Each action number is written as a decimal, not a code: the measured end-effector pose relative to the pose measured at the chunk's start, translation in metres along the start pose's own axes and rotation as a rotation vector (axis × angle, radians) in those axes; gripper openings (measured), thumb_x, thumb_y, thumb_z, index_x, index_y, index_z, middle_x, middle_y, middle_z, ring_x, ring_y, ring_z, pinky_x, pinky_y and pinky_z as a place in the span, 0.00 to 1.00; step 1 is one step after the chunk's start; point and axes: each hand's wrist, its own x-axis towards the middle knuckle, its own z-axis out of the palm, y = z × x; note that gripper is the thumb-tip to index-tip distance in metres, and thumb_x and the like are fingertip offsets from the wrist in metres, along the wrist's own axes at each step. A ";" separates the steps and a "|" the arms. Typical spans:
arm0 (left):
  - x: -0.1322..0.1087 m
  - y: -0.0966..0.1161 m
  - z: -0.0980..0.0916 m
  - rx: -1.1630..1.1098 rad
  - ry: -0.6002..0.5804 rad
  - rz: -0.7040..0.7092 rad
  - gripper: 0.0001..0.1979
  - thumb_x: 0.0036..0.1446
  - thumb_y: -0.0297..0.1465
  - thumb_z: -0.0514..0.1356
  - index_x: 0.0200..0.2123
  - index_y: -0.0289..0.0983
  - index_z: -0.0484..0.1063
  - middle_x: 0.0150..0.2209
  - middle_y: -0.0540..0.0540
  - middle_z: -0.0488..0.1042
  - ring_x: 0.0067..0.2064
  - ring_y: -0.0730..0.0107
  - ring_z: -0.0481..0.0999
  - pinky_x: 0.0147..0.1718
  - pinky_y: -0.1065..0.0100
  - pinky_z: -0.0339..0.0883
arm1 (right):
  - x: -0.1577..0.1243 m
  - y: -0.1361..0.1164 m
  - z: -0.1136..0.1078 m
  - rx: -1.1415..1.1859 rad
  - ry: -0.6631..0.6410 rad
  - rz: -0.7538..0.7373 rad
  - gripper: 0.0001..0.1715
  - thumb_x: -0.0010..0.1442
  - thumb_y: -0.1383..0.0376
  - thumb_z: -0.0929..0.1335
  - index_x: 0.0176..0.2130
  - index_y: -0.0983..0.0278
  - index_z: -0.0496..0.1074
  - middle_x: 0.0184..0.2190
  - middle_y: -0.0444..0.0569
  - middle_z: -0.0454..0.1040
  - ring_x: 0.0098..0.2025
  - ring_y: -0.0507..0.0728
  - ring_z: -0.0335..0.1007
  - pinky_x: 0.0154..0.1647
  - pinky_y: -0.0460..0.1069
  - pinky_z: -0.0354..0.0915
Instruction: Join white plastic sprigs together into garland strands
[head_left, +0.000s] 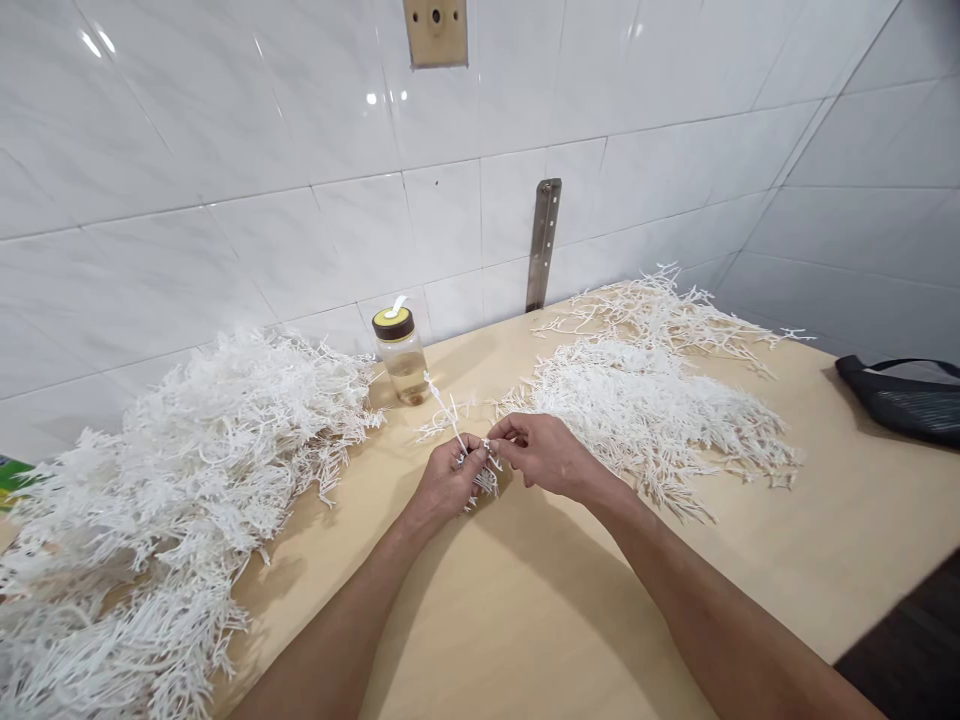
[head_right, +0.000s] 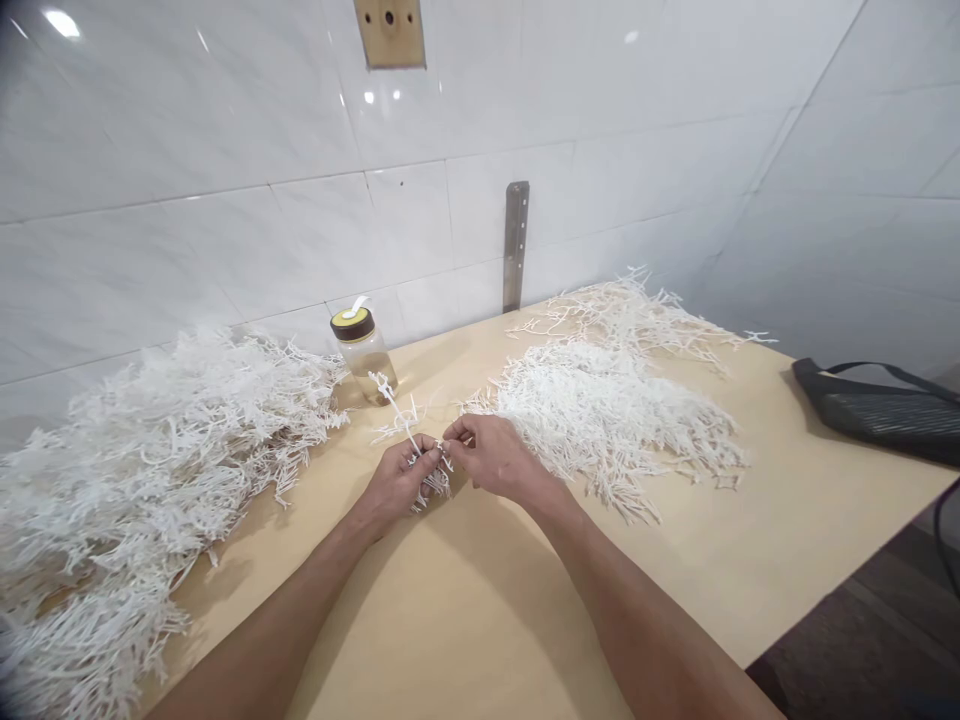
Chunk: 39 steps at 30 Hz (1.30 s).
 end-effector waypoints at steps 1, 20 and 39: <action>0.000 0.000 0.000 -0.001 0.000 -0.001 0.19 0.50 0.46 0.63 0.30 0.35 0.68 0.22 0.52 0.66 0.22 0.78 0.64 0.21 0.74 0.60 | 0.000 0.000 0.000 0.004 -0.020 0.006 0.12 0.58 0.61 0.64 0.36 0.64 0.75 0.24 0.44 0.73 0.17 0.49 0.66 0.18 0.44 0.60; -0.004 0.008 0.000 0.024 -0.030 -0.019 0.20 0.48 0.47 0.65 0.29 0.35 0.72 0.20 0.52 0.67 0.20 0.78 0.62 0.19 0.75 0.55 | 0.000 0.003 -0.007 0.064 -0.122 0.064 0.13 0.59 0.59 0.66 0.35 0.64 0.76 0.24 0.44 0.73 0.18 0.49 0.68 0.18 0.43 0.61; -0.002 0.009 -0.009 0.052 -0.162 -0.066 0.19 0.48 0.46 0.65 0.27 0.34 0.71 0.22 0.48 0.71 0.21 0.77 0.63 0.19 0.75 0.54 | 0.002 0.013 -0.011 0.149 -0.229 0.063 0.13 0.57 0.57 0.66 0.28 0.64 0.71 0.19 0.43 0.70 0.18 0.49 0.66 0.17 0.43 0.55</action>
